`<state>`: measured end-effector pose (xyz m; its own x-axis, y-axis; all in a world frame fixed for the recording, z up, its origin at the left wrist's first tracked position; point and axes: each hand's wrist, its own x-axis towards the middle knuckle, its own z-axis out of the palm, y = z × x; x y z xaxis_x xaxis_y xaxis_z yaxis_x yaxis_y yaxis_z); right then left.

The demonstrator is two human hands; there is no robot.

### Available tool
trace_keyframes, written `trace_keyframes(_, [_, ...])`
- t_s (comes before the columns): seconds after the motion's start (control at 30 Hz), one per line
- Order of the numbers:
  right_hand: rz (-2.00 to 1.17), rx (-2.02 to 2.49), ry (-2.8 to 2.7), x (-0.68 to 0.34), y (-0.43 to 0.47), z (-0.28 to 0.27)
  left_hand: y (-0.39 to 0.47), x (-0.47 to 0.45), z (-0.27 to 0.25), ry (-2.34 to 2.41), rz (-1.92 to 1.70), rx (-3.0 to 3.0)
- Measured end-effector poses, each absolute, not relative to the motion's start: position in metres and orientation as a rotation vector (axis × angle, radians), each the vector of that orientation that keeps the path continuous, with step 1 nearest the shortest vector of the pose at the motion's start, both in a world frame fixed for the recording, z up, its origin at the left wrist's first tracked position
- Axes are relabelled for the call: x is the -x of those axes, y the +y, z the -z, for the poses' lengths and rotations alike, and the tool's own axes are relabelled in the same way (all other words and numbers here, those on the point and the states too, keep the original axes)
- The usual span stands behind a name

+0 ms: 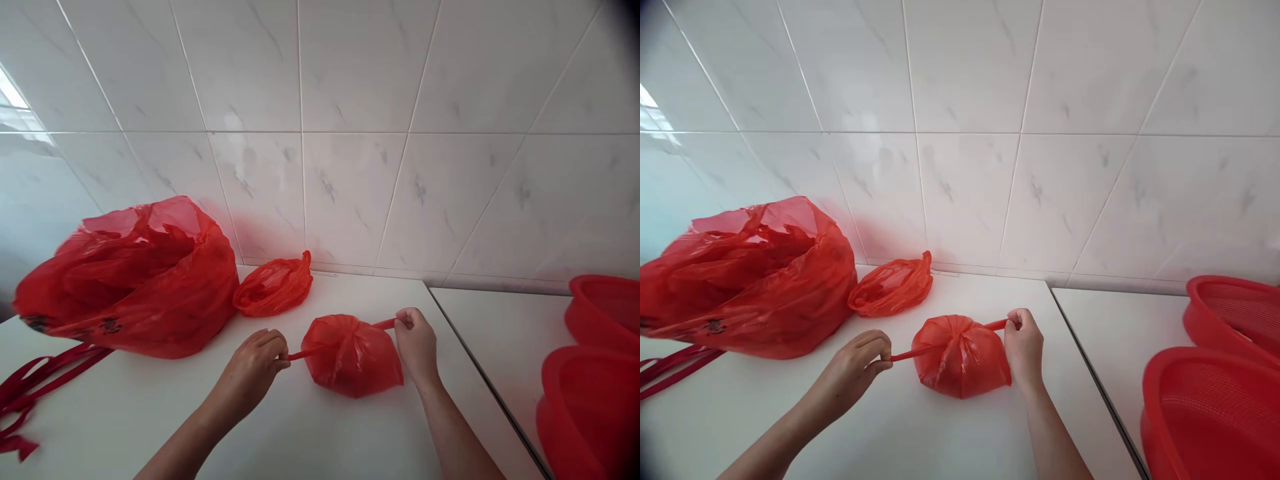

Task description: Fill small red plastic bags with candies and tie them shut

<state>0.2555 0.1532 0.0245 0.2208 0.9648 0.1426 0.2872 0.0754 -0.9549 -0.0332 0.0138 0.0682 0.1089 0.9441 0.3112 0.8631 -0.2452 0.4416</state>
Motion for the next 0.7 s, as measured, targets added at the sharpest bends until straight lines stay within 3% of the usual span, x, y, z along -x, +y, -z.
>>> trace_keyframes(0.23, [-0.846,1.508,-1.236,-0.297,0.157,0.004,0.015,-0.003,-0.067,1.619,-1.06,-2.034])
trace_keyframes(0.5, [-0.824,1.709,-1.299,-0.322,0.161,0.035,0.064,-0.045,-0.05,1.63,-0.739,-2.329])
trace_keyframes(0.7, [-0.715,1.795,-1.421,-0.326,0.165,0.035,0.015,0.026,-0.128,1.78,-0.642,-2.347])
